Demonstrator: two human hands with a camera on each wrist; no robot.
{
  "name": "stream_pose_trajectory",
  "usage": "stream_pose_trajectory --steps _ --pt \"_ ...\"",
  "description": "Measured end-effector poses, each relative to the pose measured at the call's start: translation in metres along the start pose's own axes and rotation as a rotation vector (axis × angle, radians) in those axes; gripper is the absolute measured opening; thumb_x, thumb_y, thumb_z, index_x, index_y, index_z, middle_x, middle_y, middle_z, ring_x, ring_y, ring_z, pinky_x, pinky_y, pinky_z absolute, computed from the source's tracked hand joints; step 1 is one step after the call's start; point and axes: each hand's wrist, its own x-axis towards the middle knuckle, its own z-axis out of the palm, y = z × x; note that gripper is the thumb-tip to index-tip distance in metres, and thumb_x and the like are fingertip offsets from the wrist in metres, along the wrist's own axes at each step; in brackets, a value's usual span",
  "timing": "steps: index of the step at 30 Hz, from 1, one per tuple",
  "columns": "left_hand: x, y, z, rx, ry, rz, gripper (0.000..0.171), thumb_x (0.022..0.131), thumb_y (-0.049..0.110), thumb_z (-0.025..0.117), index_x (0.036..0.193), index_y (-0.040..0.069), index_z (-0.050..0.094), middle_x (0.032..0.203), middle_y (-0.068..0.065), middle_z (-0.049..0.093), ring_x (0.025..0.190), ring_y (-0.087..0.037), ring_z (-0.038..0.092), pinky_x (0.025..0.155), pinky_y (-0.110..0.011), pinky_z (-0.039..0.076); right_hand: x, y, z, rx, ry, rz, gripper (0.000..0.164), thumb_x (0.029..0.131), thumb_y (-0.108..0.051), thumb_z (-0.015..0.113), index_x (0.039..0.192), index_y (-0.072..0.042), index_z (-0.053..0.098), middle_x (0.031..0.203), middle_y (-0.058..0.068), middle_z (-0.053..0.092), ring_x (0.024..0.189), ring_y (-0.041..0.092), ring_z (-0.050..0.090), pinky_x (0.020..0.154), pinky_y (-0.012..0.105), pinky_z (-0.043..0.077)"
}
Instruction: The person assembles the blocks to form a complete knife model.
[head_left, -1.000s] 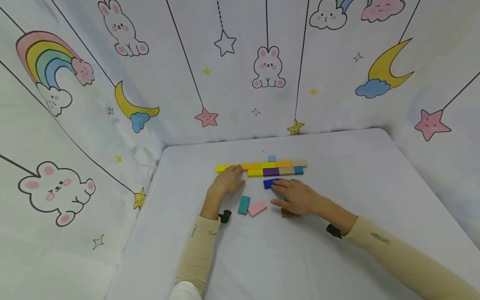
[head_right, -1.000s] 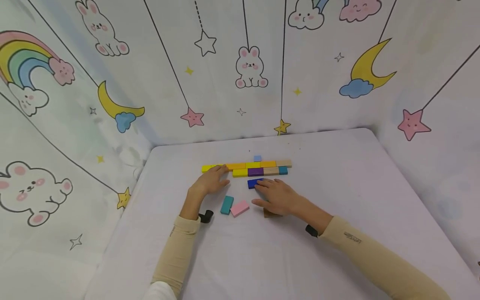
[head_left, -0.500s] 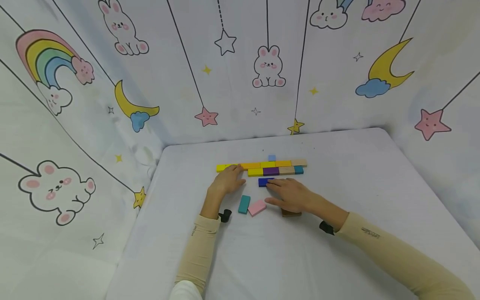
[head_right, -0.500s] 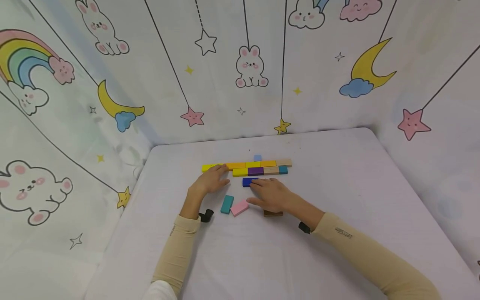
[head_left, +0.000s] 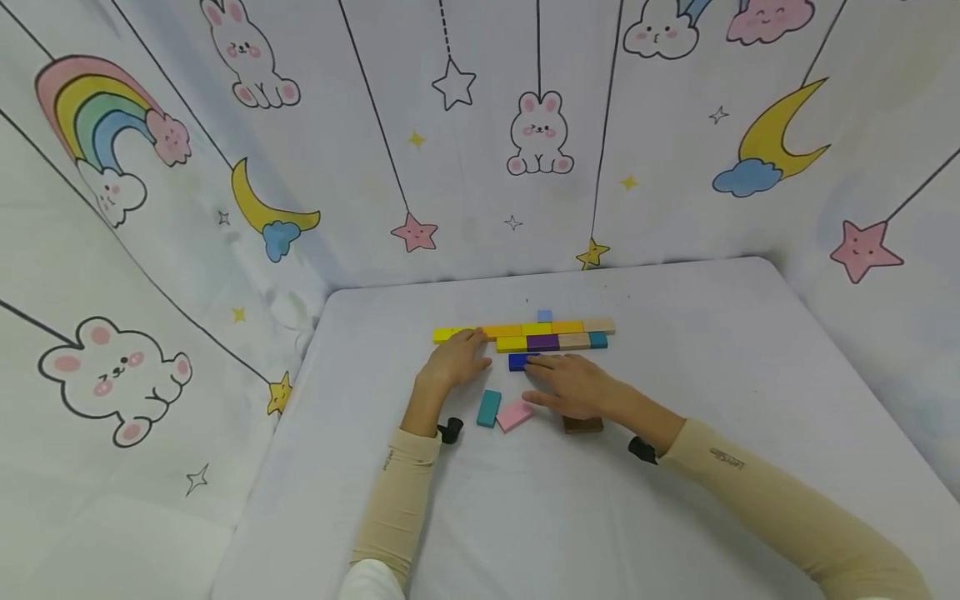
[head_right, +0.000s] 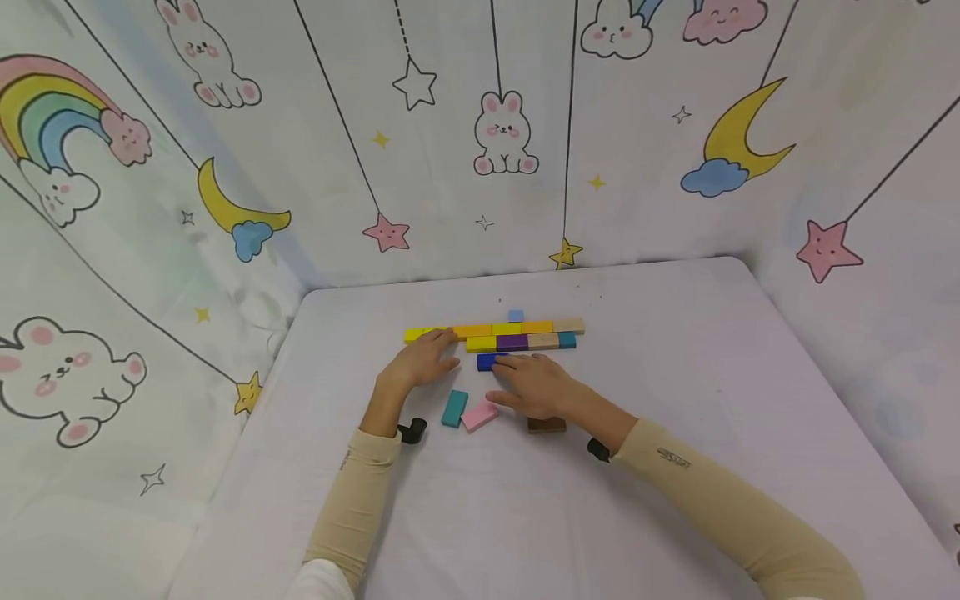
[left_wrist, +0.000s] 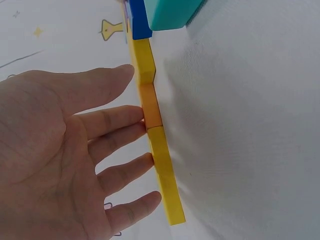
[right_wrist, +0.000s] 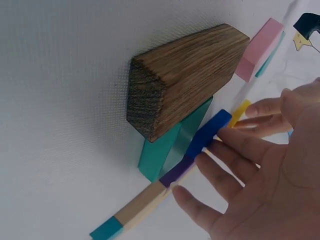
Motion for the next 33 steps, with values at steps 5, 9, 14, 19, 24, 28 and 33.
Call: stream_pose_trajectory --steps 5,9,14,19,24,28,33 --pt "0.001 -0.001 0.000 0.018 0.004 0.014 0.056 0.107 0.036 0.060 0.157 0.014 0.048 0.167 -0.009 0.038 0.151 -0.031 0.039 0.123 -0.049 0.034 0.003 -0.003 -0.001 0.014 -0.022 0.011 0.072 0.105 -0.060 0.049 0.157 -0.010 0.047 0.163 0.012 0.044 0.150 0.033 0.041 0.122 0.059 0.032" --pt "0.002 -0.001 0.001 0.029 0.007 0.013 0.055 0.107 0.036 0.060 0.157 0.014 0.048 0.166 -0.009 0.038 0.151 -0.031 0.039 0.126 -0.053 0.029 0.005 -0.006 0.000 0.019 -0.024 0.021 0.072 0.105 -0.060 0.049 0.158 -0.011 0.046 0.164 0.011 0.043 0.151 0.033 0.040 0.123 0.058 0.032" --pt "0.002 -0.001 0.001 0.030 0.003 0.007 0.056 0.107 0.036 0.059 0.157 0.014 0.048 0.166 -0.009 0.038 0.151 -0.032 0.039 0.127 -0.055 0.023 0.008 -0.008 0.002 0.026 -0.033 0.038 0.073 0.105 -0.061 0.049 0.159 -0.011 0.045 0.165 0.011 0.041 0.151 0.032 0.039 0.123 0.058 0.031" --pt "0.002 -0.001 0.001 0.033 -0.004 -0.001 0.057 0.107 0.037 0.059 0.158 0.014 0.046 0.167 -0.008 0.038 0.151 -0.031 0.039 0.127 -0.055 0.022 0.011 -0.008 0.003 0.029 -0.020 0.034 0.073 0.105 -0.060 0.051 0.158 -0.010 0.045 0.165 0.012 0.041 0.152 0.033 0.038 0.123 0.059 0.030" --pt "0.002 -0.001 0.000 0.030 -0.008 -0.007 0.059 0.107 0.038 0.059 0.159 0.015 0.045 0.167 -0.008 0.038 0.152 -0.031 0.038 0.128 -0.054 0.021 0.012 -0.010 0.000 0.030 -0.027 0.033 0.074 0.105 -0.059 0.051 0.159 -0.010 0.044 0.165 0.012 0.040 0.153 0.033 0.036 0.123 0.060 0.028" --pt "0.002 0.000 -0.001 0.033 -0.009 -0.011 0.059 0.107 0.038 0.059 0.159 0.015 0.045 0.167 -0.008 0.037 0.152 -0.030 0.037 0.128 -0.053 0.021 0.013 -0.012 -0.002 0.042 -0.035 0.045 0.074 0.104 -0.059 0.052 0.159 -0.010 0.044 0.165 0.012 0.040 0.153 0.034 0.035 0.123 0.061 0.028" --pt "0.002 0.000 -0.002 0.026 -0.015 -0.023 0.060 0.107 0.038 0.060 0.160 0.015 0.044 0.167 -0.007 0.037 0.153 -0.030 0.037 0.128 -0.051 0.021 0.015 -0.013 -0.001 0.046 -0.033 0.043 0.074 0.104 -0.060 0.051 0.159 -0.011 0.044 0.165 0.011 0.040 0.154 0.033 0.034 0.124 0.061 0.027"
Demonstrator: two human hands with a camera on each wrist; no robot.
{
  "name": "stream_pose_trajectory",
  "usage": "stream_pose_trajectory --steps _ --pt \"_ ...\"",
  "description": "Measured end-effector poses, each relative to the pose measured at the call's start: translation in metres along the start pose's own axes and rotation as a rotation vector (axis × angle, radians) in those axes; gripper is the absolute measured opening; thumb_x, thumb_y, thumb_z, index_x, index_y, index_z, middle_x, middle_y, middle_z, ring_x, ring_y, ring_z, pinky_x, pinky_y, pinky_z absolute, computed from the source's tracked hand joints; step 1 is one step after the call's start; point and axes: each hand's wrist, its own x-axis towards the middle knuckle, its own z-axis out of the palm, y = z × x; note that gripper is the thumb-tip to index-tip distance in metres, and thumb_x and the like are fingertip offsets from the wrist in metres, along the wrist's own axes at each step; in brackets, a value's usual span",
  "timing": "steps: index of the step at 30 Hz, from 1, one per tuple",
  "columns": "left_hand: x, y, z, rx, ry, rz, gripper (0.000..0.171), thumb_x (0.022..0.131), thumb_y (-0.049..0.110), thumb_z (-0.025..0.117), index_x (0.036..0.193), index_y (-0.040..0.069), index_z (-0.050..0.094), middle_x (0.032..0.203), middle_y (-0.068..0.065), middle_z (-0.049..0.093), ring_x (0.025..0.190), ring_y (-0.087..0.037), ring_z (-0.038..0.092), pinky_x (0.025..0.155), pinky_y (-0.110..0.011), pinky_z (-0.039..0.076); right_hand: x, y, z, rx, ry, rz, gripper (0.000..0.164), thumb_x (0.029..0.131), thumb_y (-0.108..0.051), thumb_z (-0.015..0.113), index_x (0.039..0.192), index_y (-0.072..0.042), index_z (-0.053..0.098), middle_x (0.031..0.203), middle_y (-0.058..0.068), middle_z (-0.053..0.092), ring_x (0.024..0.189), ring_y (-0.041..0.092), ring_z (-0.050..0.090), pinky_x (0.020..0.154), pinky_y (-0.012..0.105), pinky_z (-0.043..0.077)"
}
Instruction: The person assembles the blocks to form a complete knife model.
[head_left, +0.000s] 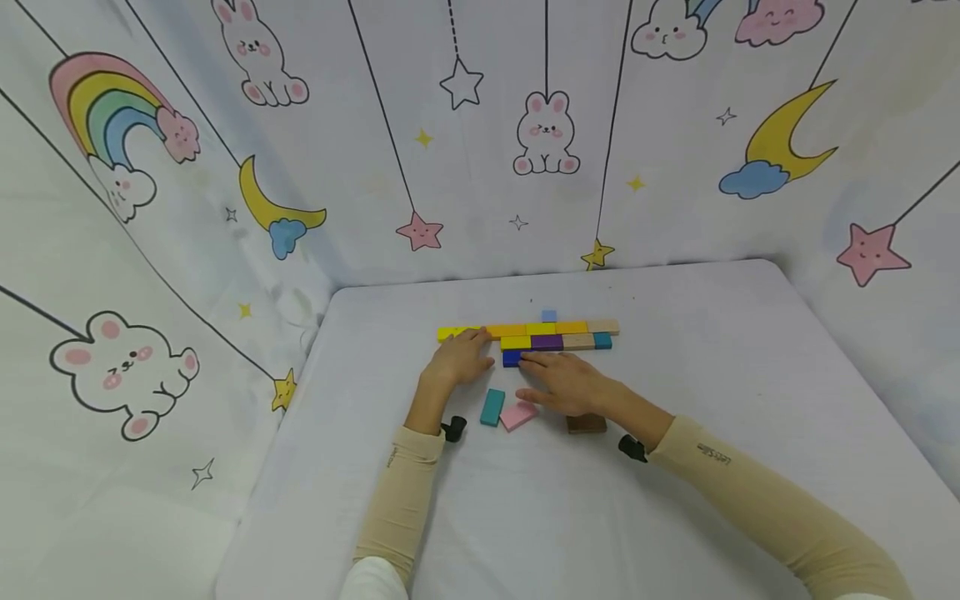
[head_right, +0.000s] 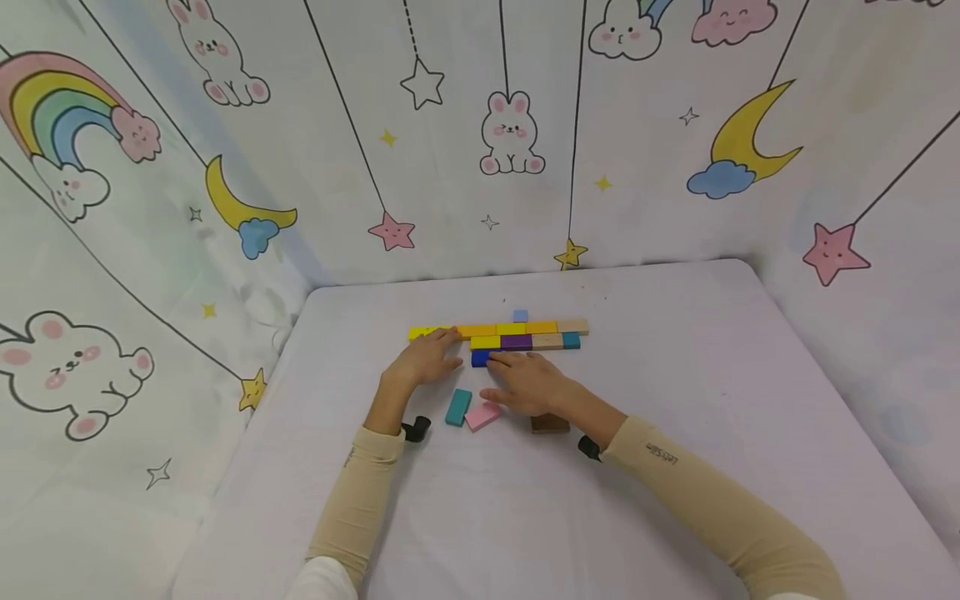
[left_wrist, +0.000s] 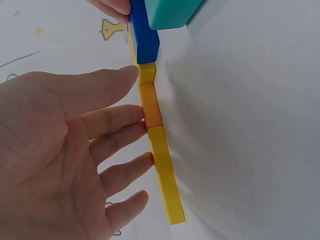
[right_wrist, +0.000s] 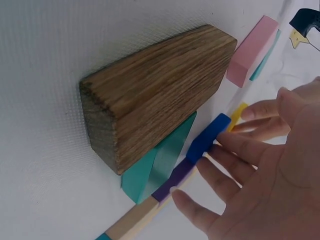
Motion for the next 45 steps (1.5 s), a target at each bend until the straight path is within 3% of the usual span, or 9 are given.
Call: stream_pose_trajectory --steps 21,45 --pt "-0.0005 0.0019 0.0006 0.003 0.010 0.003 0.058 0.106 0.037 0.061 0.158 0.015 0.047 0.166 -0.009 0.039 0.149 -0.034 0.041 0.121 -0.053 0.037 0.0047 -0.0014 0.0045 0.002 0.006 0.012 0.074 0.104 -0.059 0.052 0.160 -0.012 0.043 0.166 0.011 0.038 0.154 0.033 0.033 0.125 0.059 0.026" --pt "-0.0010 0.0035 -0.0001 -0.010 -0.002 -0.034 0.061 0.106 0.038 0.060 0.160 0.016 0.043 0.167 -0.008 0.037 0.151 -0.032 0.039 0.123 -0.051 0.035 0.0055 0.0021 0.0065 -0.014 0.027 0.009 0.075 0.104 -0.061 0.052 0.160 -0.012 0.043 0.166 0.011 0.039 0.153 0.033 0.035 0.123 0.059 0.029"
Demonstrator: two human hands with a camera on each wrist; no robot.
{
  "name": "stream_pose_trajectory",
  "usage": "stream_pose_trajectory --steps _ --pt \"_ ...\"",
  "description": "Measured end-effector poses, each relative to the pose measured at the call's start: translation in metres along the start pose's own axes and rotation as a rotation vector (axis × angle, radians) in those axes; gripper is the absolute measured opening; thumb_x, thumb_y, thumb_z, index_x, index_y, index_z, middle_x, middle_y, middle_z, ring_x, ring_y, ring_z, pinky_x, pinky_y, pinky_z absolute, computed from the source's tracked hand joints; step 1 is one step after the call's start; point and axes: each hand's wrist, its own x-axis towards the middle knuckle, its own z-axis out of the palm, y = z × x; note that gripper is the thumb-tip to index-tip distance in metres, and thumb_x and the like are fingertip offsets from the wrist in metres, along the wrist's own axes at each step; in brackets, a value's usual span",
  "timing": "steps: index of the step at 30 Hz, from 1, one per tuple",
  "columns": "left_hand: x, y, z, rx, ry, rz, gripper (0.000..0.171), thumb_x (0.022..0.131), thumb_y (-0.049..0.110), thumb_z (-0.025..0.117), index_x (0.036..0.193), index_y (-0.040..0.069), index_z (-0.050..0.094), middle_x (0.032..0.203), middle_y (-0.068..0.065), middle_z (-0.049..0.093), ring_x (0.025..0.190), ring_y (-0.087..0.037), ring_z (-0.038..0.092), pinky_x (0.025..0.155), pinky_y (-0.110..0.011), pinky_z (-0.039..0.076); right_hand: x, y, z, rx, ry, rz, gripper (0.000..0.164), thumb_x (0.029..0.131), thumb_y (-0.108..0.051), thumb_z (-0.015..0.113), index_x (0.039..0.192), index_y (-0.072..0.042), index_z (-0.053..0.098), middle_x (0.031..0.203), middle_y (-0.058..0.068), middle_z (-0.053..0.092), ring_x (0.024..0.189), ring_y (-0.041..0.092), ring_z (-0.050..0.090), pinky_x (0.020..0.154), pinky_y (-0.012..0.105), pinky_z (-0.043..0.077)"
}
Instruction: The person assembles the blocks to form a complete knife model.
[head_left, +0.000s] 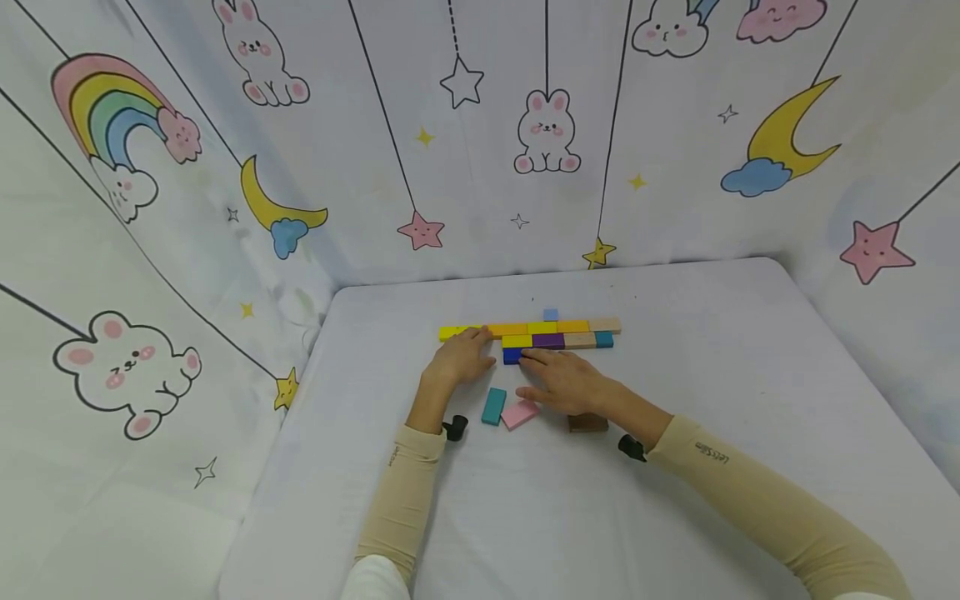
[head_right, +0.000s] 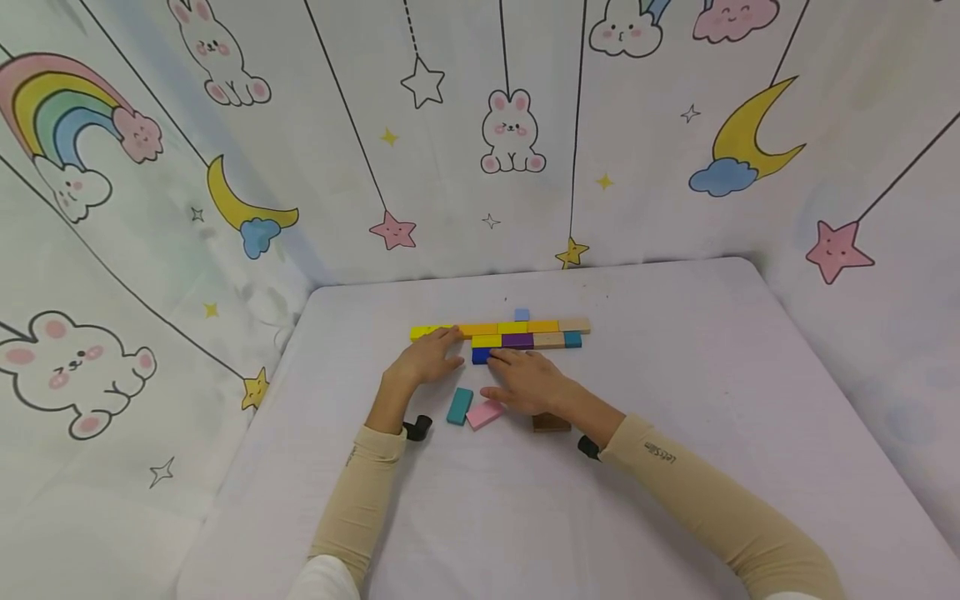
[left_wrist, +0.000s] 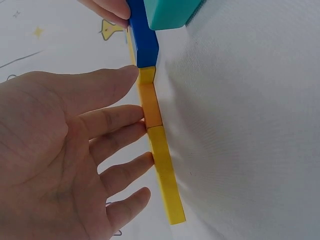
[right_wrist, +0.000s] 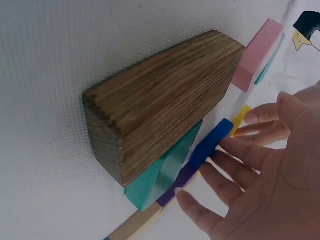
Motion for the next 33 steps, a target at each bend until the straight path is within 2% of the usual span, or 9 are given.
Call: stream_pose_trajectory --steps 20,26,33 --pt "0.0002 -0.0045 0.0002 -0.003 0.003 0.012 0.059 0.106 0.037 0.061 0.159 0.016 0.045 0.168 -0.006 0.036 0.152 -0.030 0.039 0.123 -0.050 0.034 0.0018 -0.0040 0.0027 0.020 0.019 -0.005 0.076 0.104 -0.058 0.055 0.160 -0.009 0.041 0.167 0.012 0.037 0.153 0.033 0.035 0.123 0.058 0.030" --pt "0.0013 -0.0047 0.0016 0.001 0.003 0.019 0.058 0.106 0.038 0.060 0.159 0.017 0.046 0.168 -0.005 0.036 0.152 -0.029 0.038 0.123 -0.049 0.034 0.0029 -0.0039 0.0030 0.014 0.002 0.001 0.079 0.104 -0.062 0.052 0.162 -0.010 0.039 0.169 0.010 0.034 0.155 0.032 0.032 0.124 0.058 0.029" --pt "0.0006 -0.0050 0.0012 0.006 0.007 0.023 0.059 0.107 0.038 0.059 0.159 0.017 0.045 0.168 -0.006 0.036 0.152 -0.028 0.038 0.123 -0.049 0.035 0.0031 -0.0028 0.0047 -0.009 0.011 -0.013 0.077 0.103 -0.059 0.054 0.161 -0.010 0.041 0.168 0.011 0.035 0.155 0.031 0.032 0.123 0.057 0.031"
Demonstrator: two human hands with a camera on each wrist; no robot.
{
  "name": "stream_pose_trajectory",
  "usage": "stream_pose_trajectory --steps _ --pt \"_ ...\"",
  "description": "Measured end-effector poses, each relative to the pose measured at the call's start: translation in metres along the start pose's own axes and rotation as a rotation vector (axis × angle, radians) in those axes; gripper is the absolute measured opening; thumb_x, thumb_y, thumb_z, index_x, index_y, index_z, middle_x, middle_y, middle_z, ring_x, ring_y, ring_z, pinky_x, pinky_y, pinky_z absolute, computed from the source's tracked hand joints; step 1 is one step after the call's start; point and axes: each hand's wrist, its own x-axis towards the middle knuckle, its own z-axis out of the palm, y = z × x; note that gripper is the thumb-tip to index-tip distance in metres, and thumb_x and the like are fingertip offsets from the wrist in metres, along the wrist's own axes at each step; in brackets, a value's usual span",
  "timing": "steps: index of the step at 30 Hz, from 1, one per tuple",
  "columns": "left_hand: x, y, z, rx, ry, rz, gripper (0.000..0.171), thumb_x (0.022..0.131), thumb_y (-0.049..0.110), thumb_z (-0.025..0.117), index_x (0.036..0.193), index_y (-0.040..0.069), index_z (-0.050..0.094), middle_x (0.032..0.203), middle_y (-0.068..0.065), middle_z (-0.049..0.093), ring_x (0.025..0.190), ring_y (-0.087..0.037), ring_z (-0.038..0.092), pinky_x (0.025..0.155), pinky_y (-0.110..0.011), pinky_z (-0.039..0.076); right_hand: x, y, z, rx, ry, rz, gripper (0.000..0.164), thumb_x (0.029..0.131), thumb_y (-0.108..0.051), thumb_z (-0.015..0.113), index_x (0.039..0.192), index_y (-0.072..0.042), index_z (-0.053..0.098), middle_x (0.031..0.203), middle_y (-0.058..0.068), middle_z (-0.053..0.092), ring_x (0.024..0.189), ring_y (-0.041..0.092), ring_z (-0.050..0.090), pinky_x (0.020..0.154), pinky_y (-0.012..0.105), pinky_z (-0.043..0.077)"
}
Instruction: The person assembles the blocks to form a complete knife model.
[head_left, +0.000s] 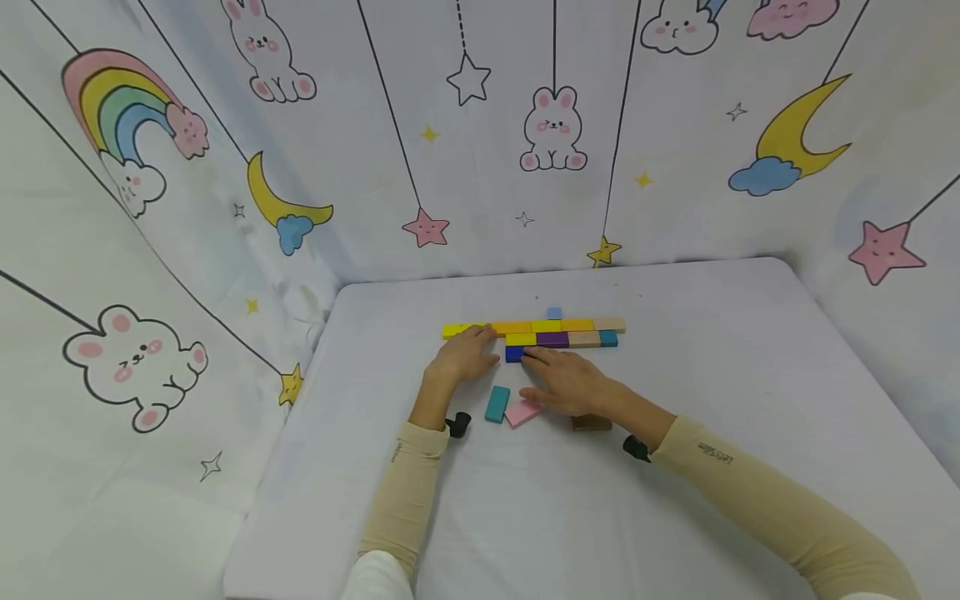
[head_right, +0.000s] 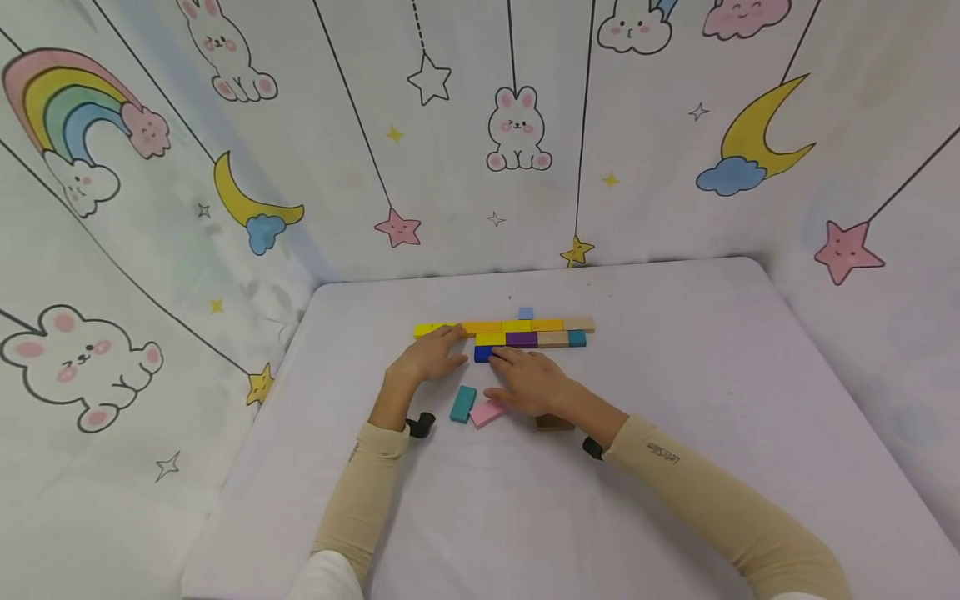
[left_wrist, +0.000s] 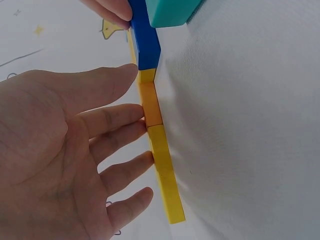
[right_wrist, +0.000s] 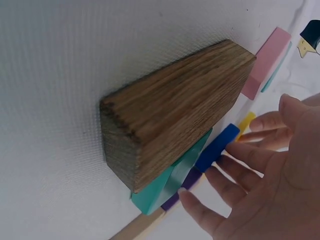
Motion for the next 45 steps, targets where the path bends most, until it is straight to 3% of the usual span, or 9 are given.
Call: stream_pose_trajectory --steps 15,28,45 --pt "0.000 0.001 -0.005 -0.014 -0.006 0.007 0.058 0.107 0.036 0.060 0.158 0.014 0.046 0.168 -0.007 0.036 0.152 -0.029 0.038 0.123 -0.049 0.034 -0.013 -0.008 -0.008 0.043 0.027 -0.051 0.075 0.103 -0.063 0.052 0.160 -0.015 0.044 0.168 0.007 0.036 0.155 0.030 0.032 0.126 0.056 0.026" --pt "0.002 0.004 -0.005 -0.017 -0.008 -0.009 0.059 0.106 0.037 0.061 0.159 0.015 0.046 0.168 -0.008 0.036 0.152 -0.029 0.038 0.124 -0.049 0.033 -0.043 -0.025 -0.010 0.047 0.000 -0.137 0.063 0.101 -0.058 0.059 0.148 -0.016 0.060 0.158 0.007 0.051 0.144 0.032 0.049 0.120 0.058 0.037" --pt "0.001 0.002 0.000 -0.022 -0.009 0.000 0.059 0.106 0.038 0.061 0.158 0.016 0.046 0.167 -0.008 0.038 0.151 -0.029 0.039 0.123 -0.048 0.035 -0.067 -0.031 0.006 -0.038 -0.003 -0.212 0.064 0.102 -0.062 0.055 0.148 -0.017 0.060 0.155 0.004 0.054 0.142 0.024 0.051 0.119 0.051 0.041"
